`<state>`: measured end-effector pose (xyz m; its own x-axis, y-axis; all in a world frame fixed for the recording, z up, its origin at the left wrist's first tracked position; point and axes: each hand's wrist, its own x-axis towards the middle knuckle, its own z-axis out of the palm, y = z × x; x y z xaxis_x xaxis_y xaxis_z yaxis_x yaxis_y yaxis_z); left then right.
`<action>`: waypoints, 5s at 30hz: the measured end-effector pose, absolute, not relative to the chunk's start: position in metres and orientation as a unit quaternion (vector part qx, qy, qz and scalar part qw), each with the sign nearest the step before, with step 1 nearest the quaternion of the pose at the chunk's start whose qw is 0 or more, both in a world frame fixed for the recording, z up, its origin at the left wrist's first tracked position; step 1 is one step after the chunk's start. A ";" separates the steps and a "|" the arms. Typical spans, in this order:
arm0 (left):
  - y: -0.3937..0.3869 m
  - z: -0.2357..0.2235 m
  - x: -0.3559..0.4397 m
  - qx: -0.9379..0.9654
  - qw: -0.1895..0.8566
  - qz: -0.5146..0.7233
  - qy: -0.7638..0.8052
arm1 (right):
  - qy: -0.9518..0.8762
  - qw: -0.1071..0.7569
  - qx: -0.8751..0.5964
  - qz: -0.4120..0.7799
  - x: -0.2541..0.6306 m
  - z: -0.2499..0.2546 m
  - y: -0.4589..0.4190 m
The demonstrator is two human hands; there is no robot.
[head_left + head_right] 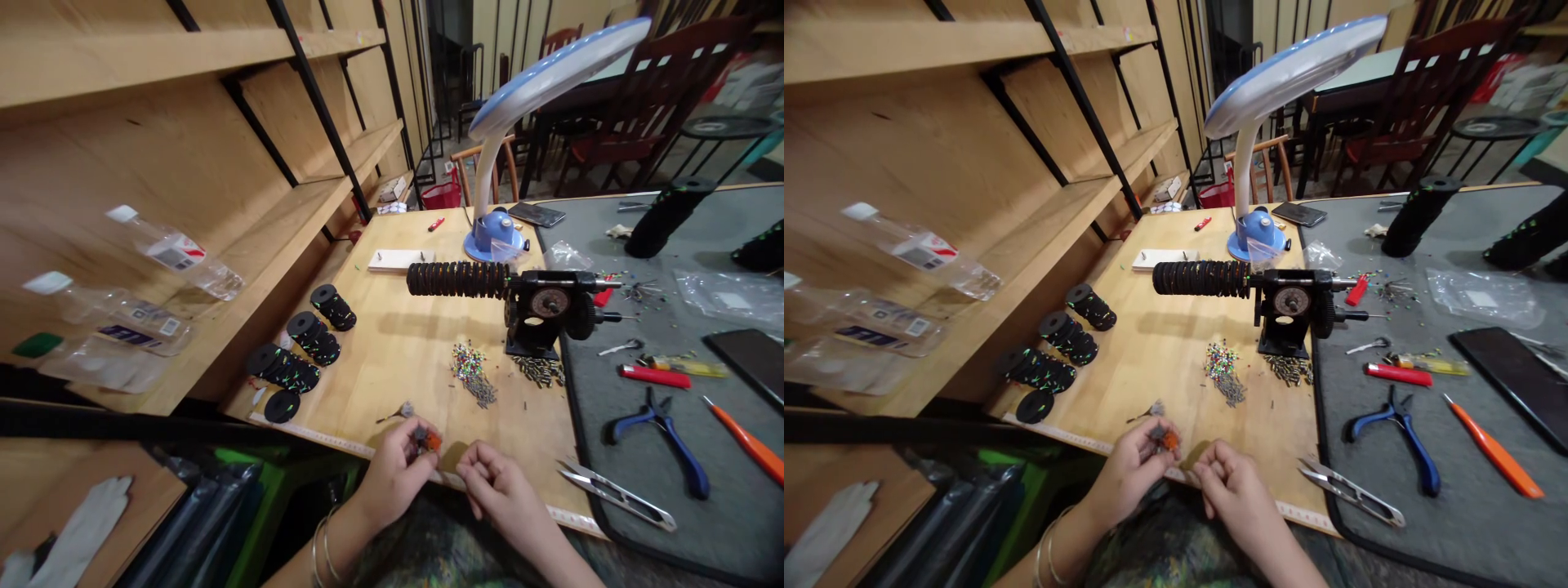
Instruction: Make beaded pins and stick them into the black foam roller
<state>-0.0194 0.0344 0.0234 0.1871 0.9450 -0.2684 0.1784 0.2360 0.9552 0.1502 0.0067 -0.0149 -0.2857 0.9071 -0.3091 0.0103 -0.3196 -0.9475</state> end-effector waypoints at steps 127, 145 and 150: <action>0.010 -0.004 0.002 0.390 0.687 0.308 0.530 | -0.356 0.391 -0.519 0.672 0.147 -0.021 -0.006; 0.018 0.005 -0.007 0.449 0.688 0.271 0.501 | -0.364 0.309 -0.460 0.749 0.148 -0.005 0.002; 0.019 0.002 -0.005 0.449 0.685 0.274 0.505 | -0.377 0.282 -0.472 0.745 0.150 -0.006 0.004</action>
<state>-0.0049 0.0192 0.0020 0.3403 0.8281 -0.4456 0.0782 0.4473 0.8910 0.1502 0.0040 -0.0064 -0.3952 0.7759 -0.4917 -0.0634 -0.5570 -0.8281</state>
